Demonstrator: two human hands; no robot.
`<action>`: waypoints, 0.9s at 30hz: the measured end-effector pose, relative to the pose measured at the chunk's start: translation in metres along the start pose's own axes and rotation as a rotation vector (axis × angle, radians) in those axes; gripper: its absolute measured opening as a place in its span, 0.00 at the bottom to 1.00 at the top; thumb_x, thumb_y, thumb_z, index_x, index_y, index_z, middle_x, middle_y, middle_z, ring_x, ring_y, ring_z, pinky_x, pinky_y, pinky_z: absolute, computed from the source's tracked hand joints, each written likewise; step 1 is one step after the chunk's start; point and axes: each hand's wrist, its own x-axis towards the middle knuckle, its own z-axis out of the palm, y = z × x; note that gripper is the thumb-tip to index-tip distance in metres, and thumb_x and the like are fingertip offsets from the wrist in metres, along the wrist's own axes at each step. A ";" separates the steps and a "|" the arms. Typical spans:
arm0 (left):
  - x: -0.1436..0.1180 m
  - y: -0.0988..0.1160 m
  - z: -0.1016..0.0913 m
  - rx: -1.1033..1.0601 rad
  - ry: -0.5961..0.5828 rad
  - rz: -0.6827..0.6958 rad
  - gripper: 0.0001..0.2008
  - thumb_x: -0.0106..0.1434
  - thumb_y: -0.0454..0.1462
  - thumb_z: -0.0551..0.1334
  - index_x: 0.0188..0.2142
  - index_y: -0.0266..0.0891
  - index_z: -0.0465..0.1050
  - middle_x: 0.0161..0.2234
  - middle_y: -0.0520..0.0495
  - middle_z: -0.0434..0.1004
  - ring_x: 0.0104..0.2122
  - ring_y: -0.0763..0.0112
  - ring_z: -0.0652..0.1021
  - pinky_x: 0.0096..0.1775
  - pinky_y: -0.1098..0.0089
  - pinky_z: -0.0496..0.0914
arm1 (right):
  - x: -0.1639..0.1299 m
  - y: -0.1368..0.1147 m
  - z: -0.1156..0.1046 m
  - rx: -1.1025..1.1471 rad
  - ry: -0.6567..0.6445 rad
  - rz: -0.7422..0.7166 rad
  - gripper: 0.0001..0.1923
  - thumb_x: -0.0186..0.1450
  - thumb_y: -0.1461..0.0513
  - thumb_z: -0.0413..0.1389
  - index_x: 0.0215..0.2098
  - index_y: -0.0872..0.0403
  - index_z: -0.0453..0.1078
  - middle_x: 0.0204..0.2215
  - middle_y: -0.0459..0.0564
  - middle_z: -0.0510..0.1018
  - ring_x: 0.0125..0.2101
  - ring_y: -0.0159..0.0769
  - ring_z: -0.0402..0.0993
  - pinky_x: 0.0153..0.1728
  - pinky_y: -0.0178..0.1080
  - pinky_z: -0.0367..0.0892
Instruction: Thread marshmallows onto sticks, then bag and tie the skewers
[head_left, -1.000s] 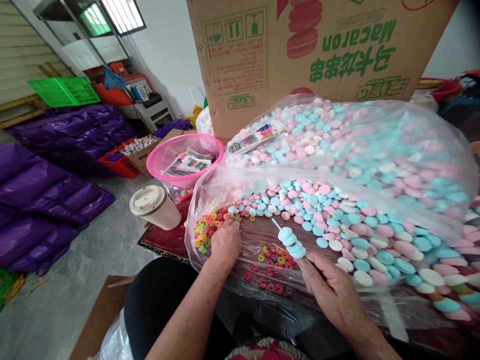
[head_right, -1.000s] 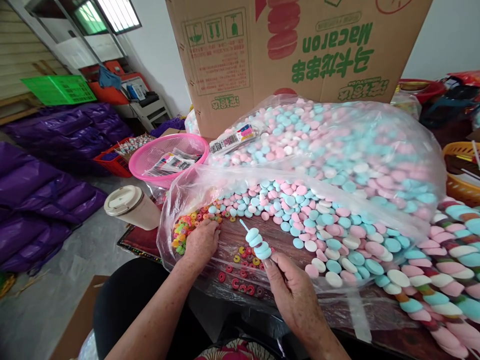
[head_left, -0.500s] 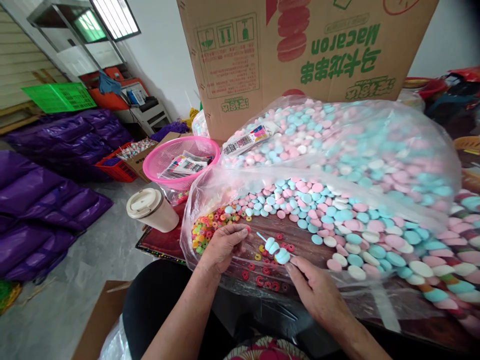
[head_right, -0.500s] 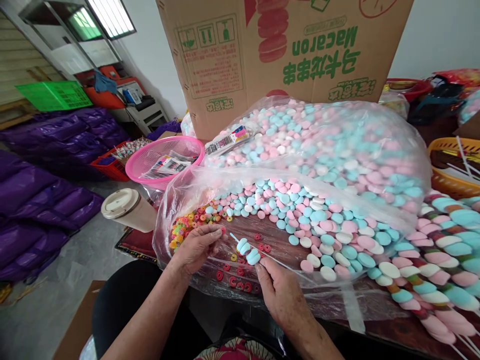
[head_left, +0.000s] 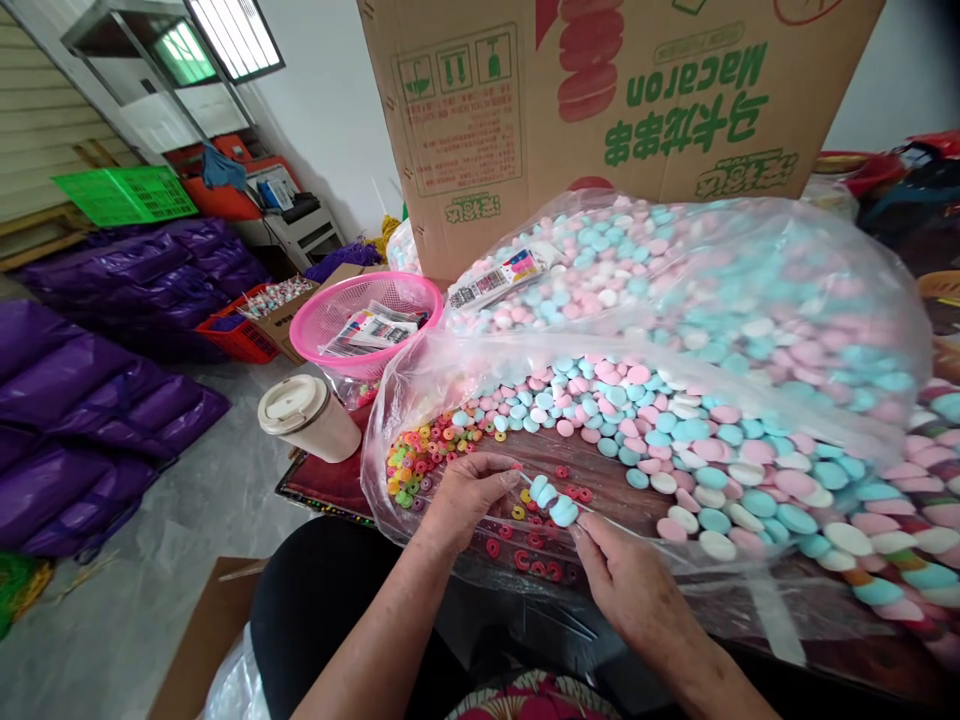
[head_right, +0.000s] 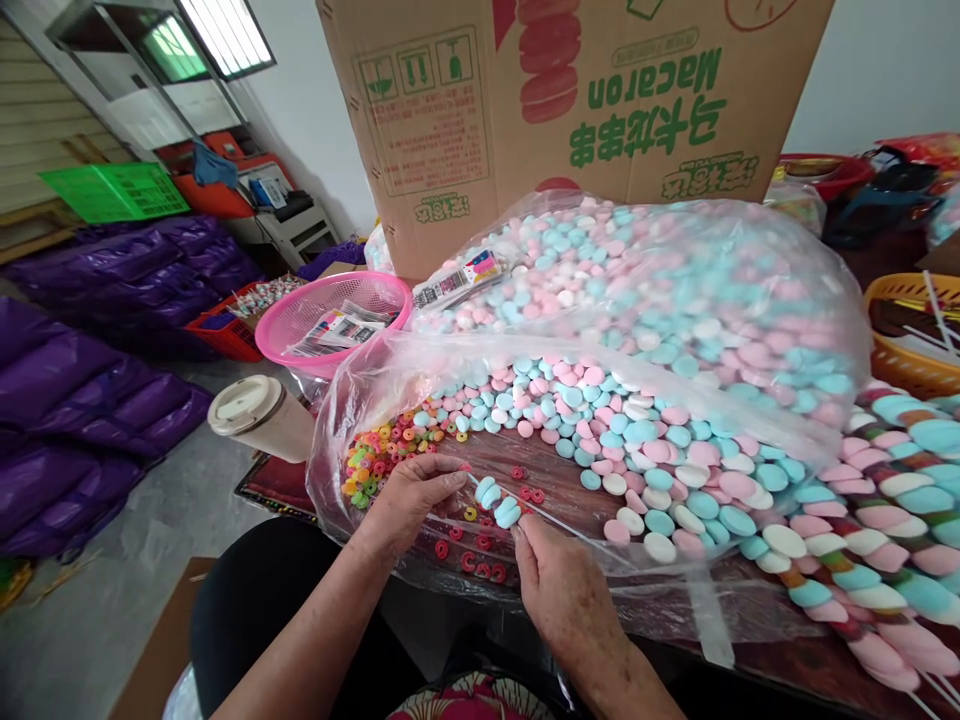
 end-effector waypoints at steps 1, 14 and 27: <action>-0.001 0.000 0.001 -0.002 -0.004 0.015 0.16 0.45 0.42 0.71 0.29 0.34 0.75 0.22 0.51 0.75 0.18 0.79 0.71 0.22 0.76 0.63 | 0.000 0.001 0.002 -0.016 0.003 0.002 0.17 0.67 0.59 0.40 0.28 0.52 0.66 0.21 0.49 0.74 0.23 0.36 0.69 0.24 0.35 0.57; 0.004 0.006 -0.019 0.962 0.279 0.265 0.11 0.58 0.39 0.59 0.40 0.39 0.73 0.31 0.48 0.76 0.30 0.70 0.74 0.35 0.71 0.68 | 0.006 0.008 -0.002 0.366 0.039 0.111 0.20 0.65 0.51 0.44 0.19 0.51 0.57 0.15 0.43 0.66 0.19 0.32 0.62 0.21 0.33 0.59; 0.027 0.002 -0.033 1.276 0.319 0.270 0.12 0.63 0.37 0.53 0.42 0.42 0.74 0.49 0.43 0.71 0.47 0.59 0.73 0.45 0.63 0.66 | 0.003 0.008 0.004 0.283 -0.051 0.059 0.20 0.66 0.51 0.43 0.23 0.52 0.63 0.17 0.44 0.69 0.20 0.33 0.64 0.23 0.33 0.60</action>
